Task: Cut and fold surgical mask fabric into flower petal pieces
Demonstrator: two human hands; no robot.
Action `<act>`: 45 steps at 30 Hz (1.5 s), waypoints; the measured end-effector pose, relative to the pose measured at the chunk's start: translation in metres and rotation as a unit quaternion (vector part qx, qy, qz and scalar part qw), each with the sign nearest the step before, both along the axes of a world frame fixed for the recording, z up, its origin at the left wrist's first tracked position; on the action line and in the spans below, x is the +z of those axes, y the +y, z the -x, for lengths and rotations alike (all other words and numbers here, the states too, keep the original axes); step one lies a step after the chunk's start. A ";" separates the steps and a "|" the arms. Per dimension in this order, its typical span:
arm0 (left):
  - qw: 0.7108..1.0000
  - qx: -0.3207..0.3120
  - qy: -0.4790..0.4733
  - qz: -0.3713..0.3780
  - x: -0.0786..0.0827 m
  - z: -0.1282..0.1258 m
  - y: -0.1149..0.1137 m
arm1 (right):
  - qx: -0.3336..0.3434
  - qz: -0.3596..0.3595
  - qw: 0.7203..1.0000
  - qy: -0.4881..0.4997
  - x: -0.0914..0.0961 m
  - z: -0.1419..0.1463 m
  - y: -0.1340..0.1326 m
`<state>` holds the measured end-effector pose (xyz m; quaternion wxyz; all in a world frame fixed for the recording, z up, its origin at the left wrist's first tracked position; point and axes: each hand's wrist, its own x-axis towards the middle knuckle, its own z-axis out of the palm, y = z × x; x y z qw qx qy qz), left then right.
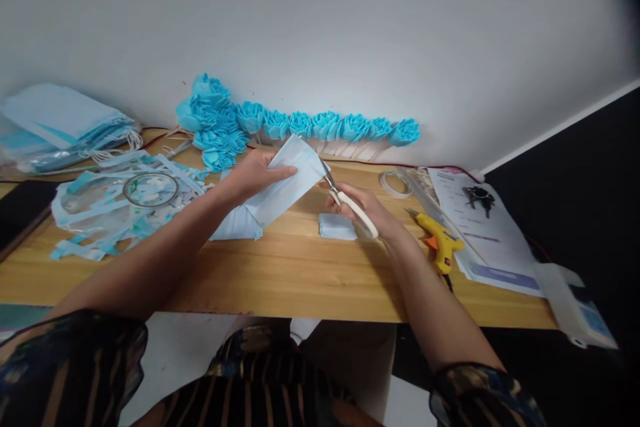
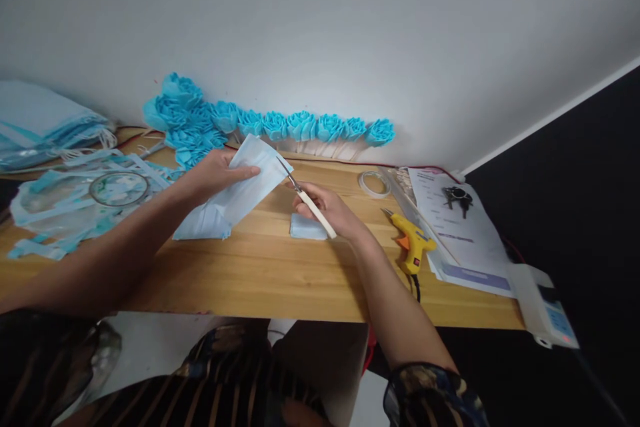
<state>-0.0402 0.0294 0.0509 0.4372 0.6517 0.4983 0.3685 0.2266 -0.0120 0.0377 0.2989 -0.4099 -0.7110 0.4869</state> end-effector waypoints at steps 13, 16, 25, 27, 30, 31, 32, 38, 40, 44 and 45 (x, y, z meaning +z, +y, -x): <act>1.000 -0.022 0.003 0.000 0.005 -0.004 -0.003 | 0.019 0.000 1.000 0.014 -0.009 -0.001 0.004; 1.000 -0.028 0.008 0.007 0.004 -0.004 -0.003 | 0.024 0.005 1.000 0.017 -0.007 0.000 0.003; 0.999 -0.045 -0.007 0.002 0.003 -0.003 -0.004 | 0.022 0.004 1.000 0.011 -0.008 0.001 0.003; 0.999 -0.046 -0.007 0.003 0.003 -0.003 -0.004 | 0.011 0.011 1.000 0.010 -0.007 0.001 0.003; 0.999 -0.039 -0.003 0.005 0.003 -0.002 -0.004 | 0.000 0.024 1.000 0.009 -0.005 0.002 0.001; 0.999 -0.036 -0.002 0.007 0.003 -0.002 -0.004 | -0.002 0.026 1.000 0.007 -0.004 0.003 0.000; 0.999 -0.032 0.000 0.009 0.003 -0.001 -0.004 | -0.004 0.029 1.000 0.006 -0.002 0.003 0.000; 0.999 -0.026 -0.003 0.041 0.001 0.002 -0.003 | -0.005 0.047 0.999 0.006 0.005 0.005 -0.002; 0.999 -0.028 -0.006 0.043 0.001 0.002 -0.003 | -0.009 0.058 0.998 0.009 0.006 0.005 -0.003; 0.998 -0.031 -0.013 0.057 0.003 0.002 -0.003 | -0.023 0.072 0.997 0.024 0.005 0.007 -0.004; 0.998 -0.031 -0.015 0.060 0.003 0.002 -0.003 | -0.026 0.071 0.997 0.029 0.004 0.007 -0.004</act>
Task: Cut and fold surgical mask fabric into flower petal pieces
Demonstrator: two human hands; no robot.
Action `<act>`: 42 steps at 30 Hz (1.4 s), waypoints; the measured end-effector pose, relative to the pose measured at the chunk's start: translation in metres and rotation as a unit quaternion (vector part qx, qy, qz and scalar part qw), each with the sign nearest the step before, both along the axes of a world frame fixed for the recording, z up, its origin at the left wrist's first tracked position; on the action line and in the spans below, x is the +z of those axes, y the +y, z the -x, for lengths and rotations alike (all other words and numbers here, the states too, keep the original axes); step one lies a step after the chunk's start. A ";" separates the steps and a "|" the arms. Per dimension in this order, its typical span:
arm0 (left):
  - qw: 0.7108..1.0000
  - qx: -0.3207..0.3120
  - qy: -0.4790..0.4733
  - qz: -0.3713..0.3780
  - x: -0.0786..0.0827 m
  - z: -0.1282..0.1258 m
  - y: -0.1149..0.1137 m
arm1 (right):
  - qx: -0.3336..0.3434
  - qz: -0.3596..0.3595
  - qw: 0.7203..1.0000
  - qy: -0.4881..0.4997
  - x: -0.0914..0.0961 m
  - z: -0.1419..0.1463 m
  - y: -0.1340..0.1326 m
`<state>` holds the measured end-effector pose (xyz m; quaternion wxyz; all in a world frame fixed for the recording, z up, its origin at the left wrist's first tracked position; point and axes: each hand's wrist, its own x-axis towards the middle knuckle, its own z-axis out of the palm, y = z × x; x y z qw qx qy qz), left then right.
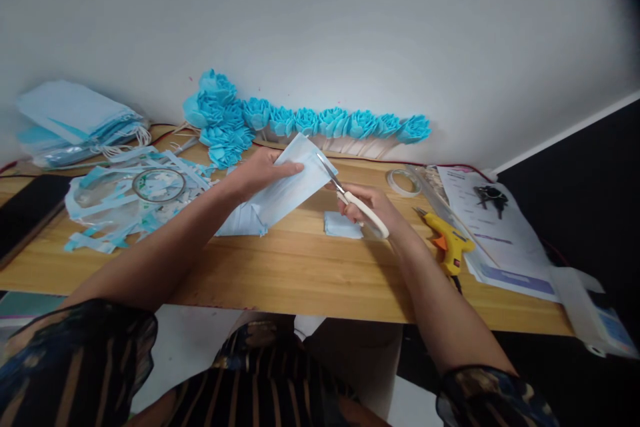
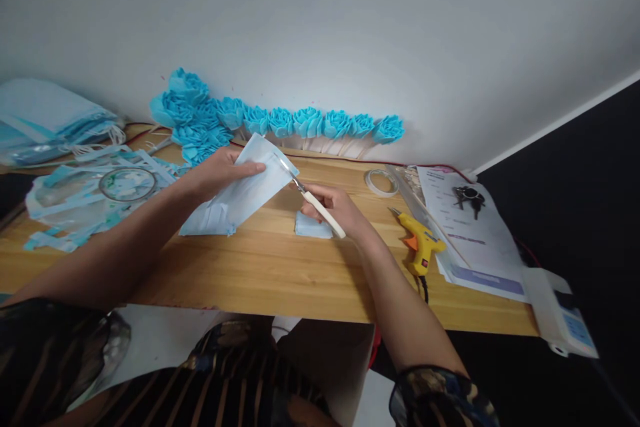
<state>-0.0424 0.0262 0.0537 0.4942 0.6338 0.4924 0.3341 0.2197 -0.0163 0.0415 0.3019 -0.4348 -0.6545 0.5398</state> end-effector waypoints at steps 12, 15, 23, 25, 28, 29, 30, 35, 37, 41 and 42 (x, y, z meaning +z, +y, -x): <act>1.000 0.004 -0.016 0.011 -0.001 0.001 0.001 | -0.014 -0.003 1.000 0.021 -0.007 -0.003 0.001; 1.000 0.005 -0.015 0.013 -0.001 0.001 0.002 | -0.021 0.001 1.000 0.010 -0.005 -0.002 0.000; 1.000 0.003 -0.019 0.019 0.000 0.002 0.001 | -0.019 0.003 1.000 0.004 -0.005 -0.003 0.000; 0.999 -0.002 -0.021 0.024 0.001 0.002 0.001 | -0.022 0.006 1.000 0.005 -0.005 -0.002 0.000; 0.999 -0.014 -0.029 0.021 0.000 0.001 0.000 | -0.021 0.017 1.000 0.010 -0.006 -0.001 -0.001; 0.999 -0.015 -0.034 0.016 0.000 0.001 0.000 | -0.017 0.021 1.000 0.014 -0.006 -0.001 -0.001; 0.999 -0.015 -0.040 0.012 0.000 0.000 -0.001 | -0.012 0.022 1.000 0.016 -0.006 -0.001 -0.001; 0.998 -0.004 -0.060 0.015 0.001 -0.003 -0.005 | 0.038 -0.025 0.999 -0.009 -0.003 -0.004 -0.001; 0.998 -0.003 -0.063 0.019 0.002 -0.004 -0.006 | 0.056 -0.040 0.998 -0.014 -0.003 -0.005 0.000; 0.998 -0.017 -0.061 0.018 0.002 -0.005 -0.007 | 0.067 -0.039 0.997 -0.025 -0.005 -0.005 0.001; 0.998 -0.020 -0.058 0.016 0.001 -0.006 -0.007 | 0.067 -0.039 0.997 -0.024 -0.005 -0.005 0.001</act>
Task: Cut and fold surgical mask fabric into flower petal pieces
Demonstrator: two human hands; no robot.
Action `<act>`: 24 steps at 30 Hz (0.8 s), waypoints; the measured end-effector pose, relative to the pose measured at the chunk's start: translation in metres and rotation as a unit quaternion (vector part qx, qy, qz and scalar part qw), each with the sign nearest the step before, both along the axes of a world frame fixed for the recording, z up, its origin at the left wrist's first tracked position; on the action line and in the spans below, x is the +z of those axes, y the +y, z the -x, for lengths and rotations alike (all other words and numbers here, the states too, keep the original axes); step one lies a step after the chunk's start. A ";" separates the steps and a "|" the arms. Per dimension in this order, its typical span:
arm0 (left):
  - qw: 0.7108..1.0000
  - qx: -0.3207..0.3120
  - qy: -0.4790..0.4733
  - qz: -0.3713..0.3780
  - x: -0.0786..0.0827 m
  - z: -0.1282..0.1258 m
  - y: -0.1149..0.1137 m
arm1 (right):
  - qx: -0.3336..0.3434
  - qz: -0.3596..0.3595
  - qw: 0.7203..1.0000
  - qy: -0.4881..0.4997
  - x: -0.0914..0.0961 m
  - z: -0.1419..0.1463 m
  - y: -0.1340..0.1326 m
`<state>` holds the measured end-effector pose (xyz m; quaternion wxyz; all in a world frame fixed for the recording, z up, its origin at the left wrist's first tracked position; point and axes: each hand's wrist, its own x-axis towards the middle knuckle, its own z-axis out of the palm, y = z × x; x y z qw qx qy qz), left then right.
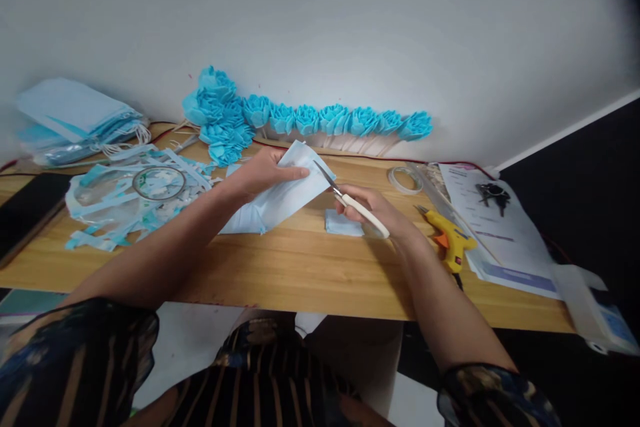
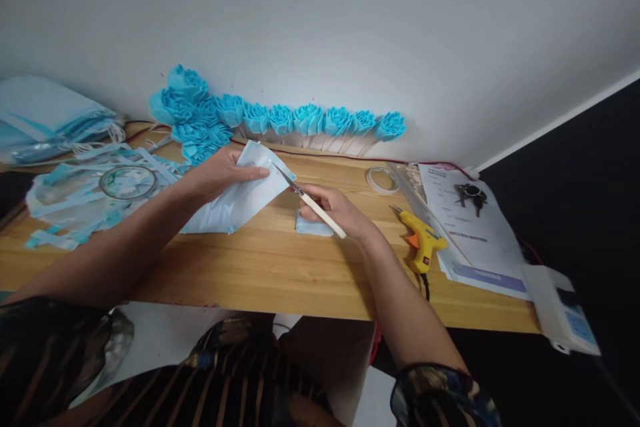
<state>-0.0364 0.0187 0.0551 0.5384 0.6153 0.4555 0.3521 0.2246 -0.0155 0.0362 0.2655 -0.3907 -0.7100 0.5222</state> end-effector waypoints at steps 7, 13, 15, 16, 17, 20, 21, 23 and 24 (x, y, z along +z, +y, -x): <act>1.000 -0.006 0.014 -0.013 -0.003 -0.004 0.000 | -0.001 0.010 1.000 0.017 -0.002 0.002 -0.001; 0.999 -0.008 0.024 -0.028 -0.002 -0.004 -0.001 | 0.016 0.006 1.000 0.022 -0.001 0.004 0.000; 0.999 -0.010 0.031 -0.036 -0.001 -0.004 -0.003 | 0.017 0.002 1.000 0.018 -0.001 0.005 -0.001; 0.999 -0.010 0.035 -0.040 0.000 -0.005 -0.003 | 0.015 0.000 1.000 0.016 -0.001 0.006 -0.001; 0.998 -0.010 0.040 -0.044 0.001 -0.005 -0.004 | 0.011 -0.001 1.000 0.014 -0.001 0.006 -0.002; 0.998 -0.009 0.047 -0.045 0.002 -0.005 -0.005 | 0.002 0.009 1.000 0.015 -0.002 0.007 -0.003; 0.998 -0.008 0.048 -0.043 0.002 -0.005 -0.005 | 0.001 0.014 1.000 0.019 -0.002 0.008 -0.002; 0.998 -0.008 0.047 -0.037 0.002 -0.004 -0.005 | 0.000 0.024 0.999 0.029 -0.002 0.007 -0.002; 0.998 -0.008 0.046 -0.034 0.002 -0.004 -0.005 | -0.003 0.026 0.999 0.032 -0.002 0.007 -0.002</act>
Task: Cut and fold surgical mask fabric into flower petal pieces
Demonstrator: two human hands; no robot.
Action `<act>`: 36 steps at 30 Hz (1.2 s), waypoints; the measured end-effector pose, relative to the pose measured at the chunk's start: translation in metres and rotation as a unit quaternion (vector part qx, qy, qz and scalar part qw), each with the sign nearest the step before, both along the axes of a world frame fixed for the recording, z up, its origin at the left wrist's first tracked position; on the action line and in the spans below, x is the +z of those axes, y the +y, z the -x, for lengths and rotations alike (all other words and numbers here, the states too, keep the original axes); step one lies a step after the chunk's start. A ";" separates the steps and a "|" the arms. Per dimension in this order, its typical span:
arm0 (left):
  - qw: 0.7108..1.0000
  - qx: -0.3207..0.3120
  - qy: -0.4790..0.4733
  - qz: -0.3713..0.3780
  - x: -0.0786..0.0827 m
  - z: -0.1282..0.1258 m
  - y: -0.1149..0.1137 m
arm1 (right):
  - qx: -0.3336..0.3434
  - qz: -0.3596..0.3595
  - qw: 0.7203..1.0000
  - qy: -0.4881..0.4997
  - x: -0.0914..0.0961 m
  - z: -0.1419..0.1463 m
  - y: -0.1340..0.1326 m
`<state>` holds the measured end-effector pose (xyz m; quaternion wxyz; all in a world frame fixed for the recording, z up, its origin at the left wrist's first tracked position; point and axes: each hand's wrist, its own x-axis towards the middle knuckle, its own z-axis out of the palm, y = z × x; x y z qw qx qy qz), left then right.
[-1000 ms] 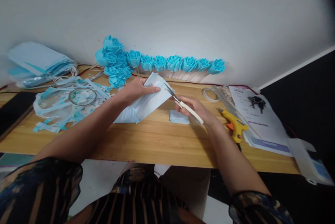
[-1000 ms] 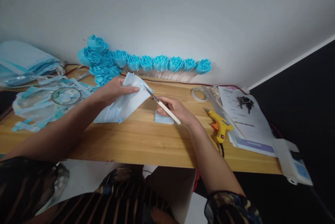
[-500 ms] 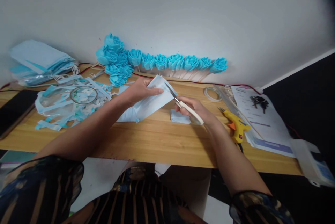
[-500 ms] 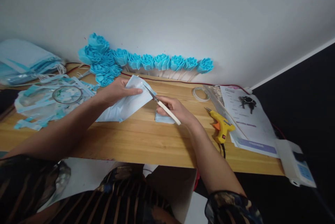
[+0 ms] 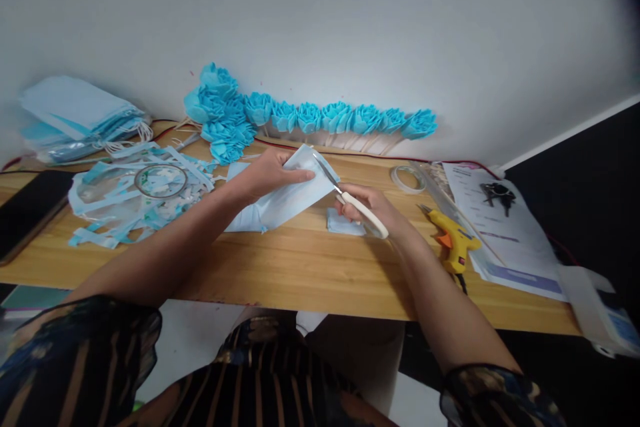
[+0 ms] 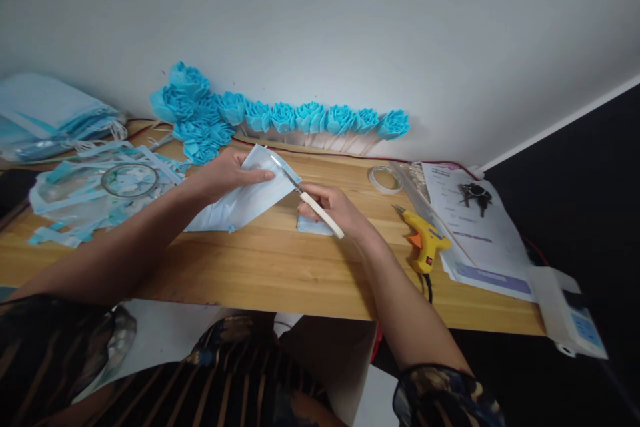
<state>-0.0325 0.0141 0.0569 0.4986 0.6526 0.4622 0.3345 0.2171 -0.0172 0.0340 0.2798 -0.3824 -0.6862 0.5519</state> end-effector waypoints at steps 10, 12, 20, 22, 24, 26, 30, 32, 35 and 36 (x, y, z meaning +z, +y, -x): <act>0.998 -0.025 -0.040 0.038 -0.005 0.004 0.004 | -0.023 0.022 0.999 0.019 0.002 0.002 -0.001; 0.998 -0.034 -0.045 0.041 -0.005 0.006 0.005 | -0.032 0.024 0.999 0.023 0.001 0.002 -0.001; 0.995 -0.051 -0.058 0.055 -0.004 0.007 0.007 | -0.051 0.032 0.998 0.018 -0.001 0.001 -0.001; 0.995 -0.051 -0.063 0.063 -0.003 0.007 0.007 | -0.054 0.037 0.998 0.020 -0.001 0.002 -0.001; 0.994 -0.052 -0.063 0.069 -0.003 0.007 0.006 | -0.054 0.043 0.997 0.025 -0.002 0.002 -0.001; 0.994 -0.053 -0.064 0.073 -0.003 0.007 0.006 | -0.054 0.046 0.997 0.033 -0.003 0.002 -0.001; 0.993 -0.055 -0.074 0.074 -0.002 0.008 0.007 | -0.059 0.043 0.997 0.030 -0.006 -0.001 0.000; 0.993 -0.054 -0.077 0.068 0.000 0.009 0.008 | -0.064 0.041 0.997 0.019 -0.008 -0.003 0.001; 0.994 -0.057 -0.073 0.061 0.002 0.010 0.008 | -0.058 0.035 0.998 0.005 -0.007 -0.004 0.002; 0.994 -0.059 -0.072 0.060 0.003 0.010 0.007 | -0.048 0.027 0.998 0.004 -0.006 -0.005 0.002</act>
